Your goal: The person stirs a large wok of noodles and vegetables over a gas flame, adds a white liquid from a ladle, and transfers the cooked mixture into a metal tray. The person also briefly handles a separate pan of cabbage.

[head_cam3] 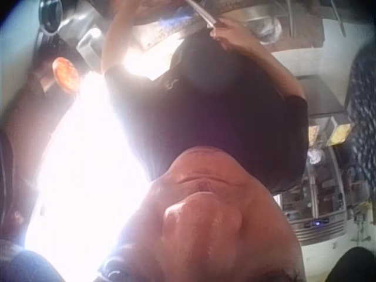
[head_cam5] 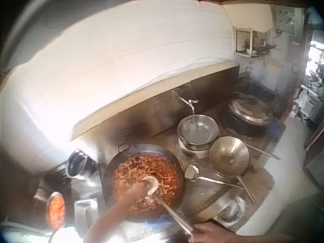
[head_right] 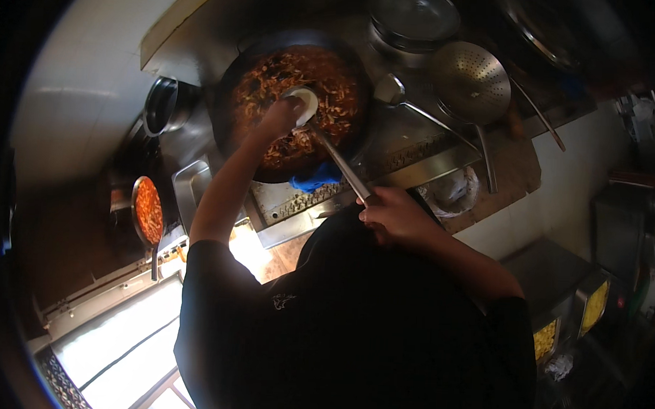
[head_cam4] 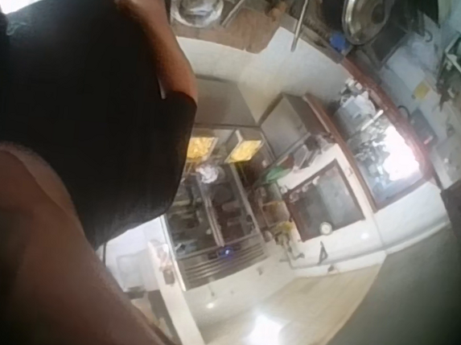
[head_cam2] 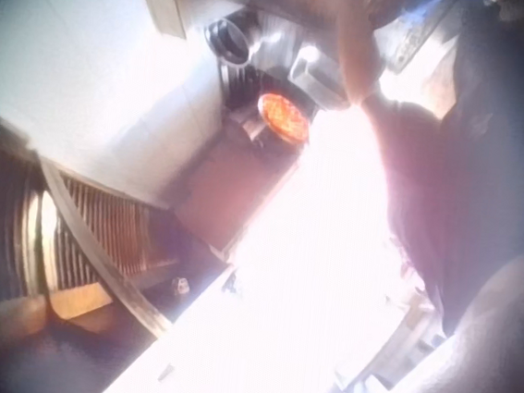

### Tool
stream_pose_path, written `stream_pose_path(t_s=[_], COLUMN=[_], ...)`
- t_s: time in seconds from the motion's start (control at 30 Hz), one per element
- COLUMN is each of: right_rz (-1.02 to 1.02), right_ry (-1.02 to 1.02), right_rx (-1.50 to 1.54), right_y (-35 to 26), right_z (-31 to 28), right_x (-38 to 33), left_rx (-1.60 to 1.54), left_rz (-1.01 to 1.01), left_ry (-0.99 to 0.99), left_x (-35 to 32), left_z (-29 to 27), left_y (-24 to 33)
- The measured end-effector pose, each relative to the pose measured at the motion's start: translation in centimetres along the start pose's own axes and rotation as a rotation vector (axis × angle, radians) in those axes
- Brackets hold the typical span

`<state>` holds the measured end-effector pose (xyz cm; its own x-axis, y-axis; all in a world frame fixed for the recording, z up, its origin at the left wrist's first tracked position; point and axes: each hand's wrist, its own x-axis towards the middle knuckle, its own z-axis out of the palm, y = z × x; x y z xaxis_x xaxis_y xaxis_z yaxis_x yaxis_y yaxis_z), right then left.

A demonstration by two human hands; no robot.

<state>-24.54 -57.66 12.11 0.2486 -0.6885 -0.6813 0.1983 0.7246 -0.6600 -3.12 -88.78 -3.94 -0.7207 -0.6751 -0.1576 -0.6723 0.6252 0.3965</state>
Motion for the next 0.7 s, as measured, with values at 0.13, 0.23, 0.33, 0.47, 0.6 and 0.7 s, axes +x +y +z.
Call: stream_pose_path(t_s=[0.13, 0.23, 0.33, 0.47, 0.6, 0.7], right_rz=[0.002, 0.014, 0.014, 0.011, 0.005, 0.006], right_ry=[-0.01, -0.019, -0.023, -0.029, -0.019, -0.029], right_rx=[0.015, 0.028, 0.031, 0.033, 0.03, 0.015], right_y=[0.0, 0.1, 0.1, 0.1, 0.1, -0.1], right_z=[0.0, -0.1, -0.1, -0.1, -0.2, 0.0], right_x=[0.0, 0.1, 0.0, 0.1, 0.1, 0.0], left_rx=[-0.022, 0.056, 0.178, 0.326, 0.194, 0.078], left_rz=[-0.011, 0.07, 0.111, -0.029, -0.178, 0.006], left_ry=[0.036, 0.067, 0.128, 0.167, 0.069, 0.154], left_x=[0.0, 0.2, 0.3, 0.2, -0.2, -0.8], left_z=[-0.3, -0.1, 0.4, -0.1, -1.9, -0.5], left_y=[0.5, 0.0, -0.8, 0.3, 2.3, 1.1])
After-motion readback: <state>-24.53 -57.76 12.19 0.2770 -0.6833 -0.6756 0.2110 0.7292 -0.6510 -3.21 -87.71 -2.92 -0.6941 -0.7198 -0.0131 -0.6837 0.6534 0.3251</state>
